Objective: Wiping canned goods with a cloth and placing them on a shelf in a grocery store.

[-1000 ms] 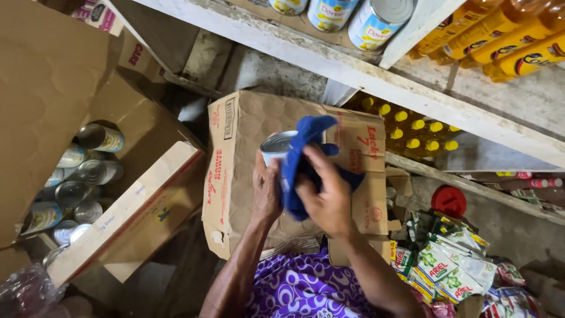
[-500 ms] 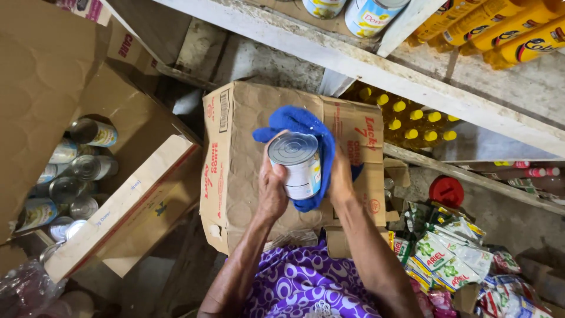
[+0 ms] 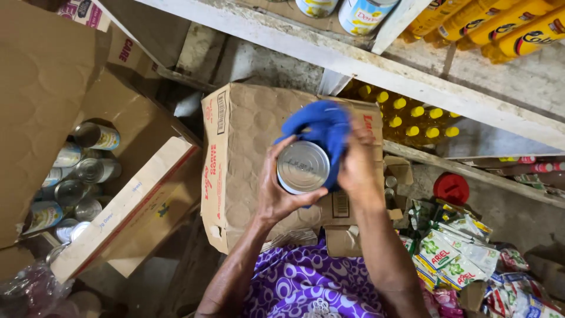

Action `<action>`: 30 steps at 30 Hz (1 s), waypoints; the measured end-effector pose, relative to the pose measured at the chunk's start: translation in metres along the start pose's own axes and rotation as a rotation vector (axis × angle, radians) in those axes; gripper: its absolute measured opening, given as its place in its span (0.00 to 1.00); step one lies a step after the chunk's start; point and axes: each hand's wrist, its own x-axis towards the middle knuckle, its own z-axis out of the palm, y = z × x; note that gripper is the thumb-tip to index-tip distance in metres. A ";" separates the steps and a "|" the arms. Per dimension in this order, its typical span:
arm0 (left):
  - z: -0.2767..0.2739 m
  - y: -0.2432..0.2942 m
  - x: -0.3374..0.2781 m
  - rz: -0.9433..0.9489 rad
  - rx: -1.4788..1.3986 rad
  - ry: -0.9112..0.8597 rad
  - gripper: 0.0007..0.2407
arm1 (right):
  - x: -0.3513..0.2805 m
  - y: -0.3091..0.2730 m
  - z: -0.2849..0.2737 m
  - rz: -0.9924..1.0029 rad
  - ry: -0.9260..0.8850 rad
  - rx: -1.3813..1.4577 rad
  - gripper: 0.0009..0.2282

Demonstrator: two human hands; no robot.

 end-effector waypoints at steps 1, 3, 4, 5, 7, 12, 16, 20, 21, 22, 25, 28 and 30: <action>-0.002 0.000 -0.001 0.015 0.106 0.034 0.47 | 0.000 -0.008 -0.008 -0.068 -0.184 0.148 0.10; -0.004 -0.004 0.002 0.038 0.215 0.070 0.44 | -0.009 -0.021 -0.010 -0.138 -0.376 0.300 0.12; -0.004 -0.009 0.001 0.051 0.255 0.098 0.44 | -0.021 -0.024 -0.005 -0.320 -0.324 -0.261 0.09; -0.004 -0.013 0.001 0.064 0.295 0.126 0.44 | -0.034 -0.028 -0.001 -0.485 -0.250 -0.826 0.08; -0.003 -0.033 -0.002 0.159 0.388 0.120 0.44 | -0.036 -0.026 0.013 -0.666 -0.336 -0.841 0.11; -0.026 -0.071 -0.010 0.200 0.515 -0.145 0.46 | -0.053 -0.017 0.007 -0.830 -0.454 -0.788 0.12; -0.034 -0.041 0.015 0.166 0.397 0.030 0.40 | -0.027 -0.039 -0.048 -0.363 -0.516 -0.536 0.17; -0.032 -0.009 0.031 0.082 0.370 0.126 0.44 | 0.000 -0.062 -0.082 0.125 -0.128 0.387 0.07; -0.029 -0.007 0.032 0.080 0.372 0.125 0.44 | -0.001 -0.057 -0.072 0.128 -0.127 0.389 0.07; -0.026 -0.006 0.030 0.101 0.383 0.126 0.43 | -0.005 -0.052 -0.064 0.089 0.162 0.315 0.03; -0.021 -0.013 0.025 0.146 0.388 0.082 0.43 | -0.024 -0.022 -0.034 -0.077 0.343 0.026 0.04; -0.017 -0.025 0.014 0.236 0.453 0.034 0.41 | -0.049 0.014 -0.020 -0.286 0.078 -0.539 0.07; -0.022 -0.028 0.014 0.311 0.523 0.036 0.40 | -0.056 0.029 -0.019 -0.371 -0.093 -0.890 0.09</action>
